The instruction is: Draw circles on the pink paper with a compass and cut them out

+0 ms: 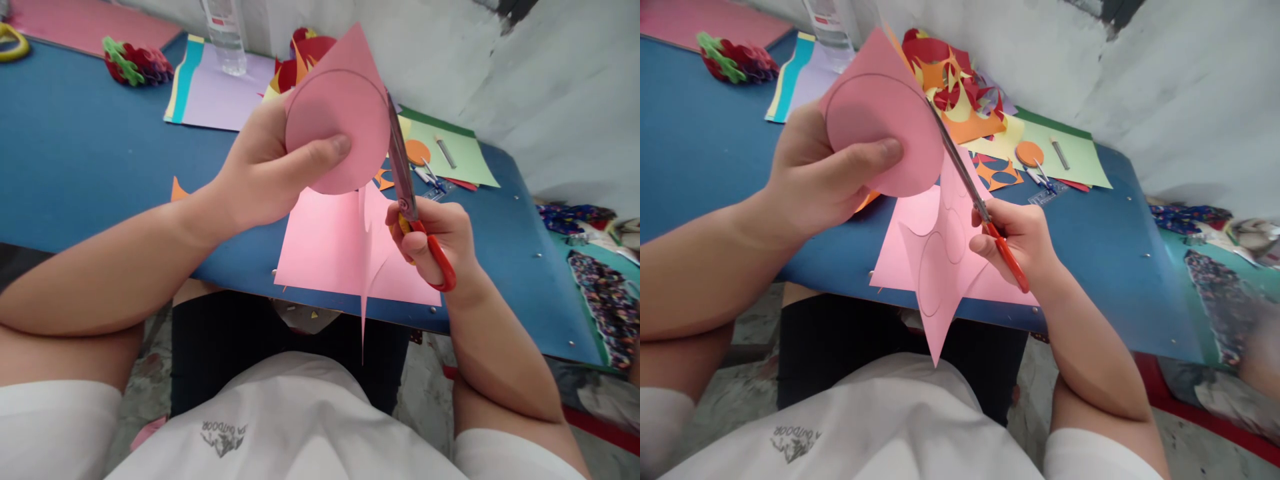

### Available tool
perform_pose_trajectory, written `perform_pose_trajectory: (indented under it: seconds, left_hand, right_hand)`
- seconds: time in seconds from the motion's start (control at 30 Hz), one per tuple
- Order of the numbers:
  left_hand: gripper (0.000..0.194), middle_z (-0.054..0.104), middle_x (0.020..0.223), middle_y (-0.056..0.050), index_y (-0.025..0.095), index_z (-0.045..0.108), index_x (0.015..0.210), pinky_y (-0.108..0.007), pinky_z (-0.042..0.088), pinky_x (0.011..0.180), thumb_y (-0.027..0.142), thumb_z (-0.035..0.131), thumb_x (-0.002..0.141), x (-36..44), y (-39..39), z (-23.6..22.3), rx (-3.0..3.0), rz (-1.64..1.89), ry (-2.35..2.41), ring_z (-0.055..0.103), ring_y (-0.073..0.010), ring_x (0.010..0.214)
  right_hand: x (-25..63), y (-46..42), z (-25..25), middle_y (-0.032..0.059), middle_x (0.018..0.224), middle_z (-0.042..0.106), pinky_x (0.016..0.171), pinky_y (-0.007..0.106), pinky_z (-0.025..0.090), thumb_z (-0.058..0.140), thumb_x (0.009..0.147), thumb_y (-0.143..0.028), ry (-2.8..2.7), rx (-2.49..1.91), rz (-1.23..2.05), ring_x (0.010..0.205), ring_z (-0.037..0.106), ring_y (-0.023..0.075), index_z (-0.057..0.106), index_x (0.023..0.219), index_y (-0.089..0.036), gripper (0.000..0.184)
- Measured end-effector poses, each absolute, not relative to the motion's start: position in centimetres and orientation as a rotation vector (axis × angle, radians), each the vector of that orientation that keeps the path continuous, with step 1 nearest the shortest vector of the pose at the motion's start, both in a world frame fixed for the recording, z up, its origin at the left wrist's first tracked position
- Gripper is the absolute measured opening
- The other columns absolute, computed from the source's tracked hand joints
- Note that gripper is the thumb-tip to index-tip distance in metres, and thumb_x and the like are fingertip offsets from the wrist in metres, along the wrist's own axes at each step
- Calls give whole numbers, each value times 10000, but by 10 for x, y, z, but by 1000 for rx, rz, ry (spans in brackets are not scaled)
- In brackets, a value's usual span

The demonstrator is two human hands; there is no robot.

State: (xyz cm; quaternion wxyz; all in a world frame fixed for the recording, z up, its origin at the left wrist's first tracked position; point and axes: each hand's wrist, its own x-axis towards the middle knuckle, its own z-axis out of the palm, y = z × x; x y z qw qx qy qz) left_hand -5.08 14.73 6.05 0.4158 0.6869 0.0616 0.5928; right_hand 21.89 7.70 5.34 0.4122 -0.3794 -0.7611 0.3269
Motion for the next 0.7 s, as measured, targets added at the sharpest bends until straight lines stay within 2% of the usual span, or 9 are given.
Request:
perform_pose_trajectory:
  seconds: [0.2, 0.47, 0.7]
  left_hand:
    - [531, 612, 897, 27, 141, 790, 1037, -276, 532, 764, 638, 968, 985, -50, 150, 59, 1791, 1534, 226, 660, -125, 855]
    - [288, 690, 913, 17, 132, 857, 1101, -264, 529, 806, 396, 963, 1059, -49, 147, 61, 1749, 1543, 70, 673, -120, 887]
    - [383, 680, 915, 7, 144, 842, 1069, -283, 552, 807, 495, 989, 1025, -49, 150, 62, 1746, 1528, 130, 663, -137, 876]
  right_hand:
    - [219, 76, 54, -15, 592, 489, 509, 368, 309, 793, 927, -920, -1916, -988, 814, 544, 404, 161, 721, 902, -252, 672]
    - [219, 75, 55, -8, 590, 474, 522, 386, 295, 794, 931, -913, -1910, -997, 827, 556, 395, 169, 722, 888, -259, 659]
    - [221, 77, 49, -24, 589, 439, 502, 365, 270, 800, 938, -897, -1892, -1000, 838, 547, 381, 161, 736, 910, -246, 655]
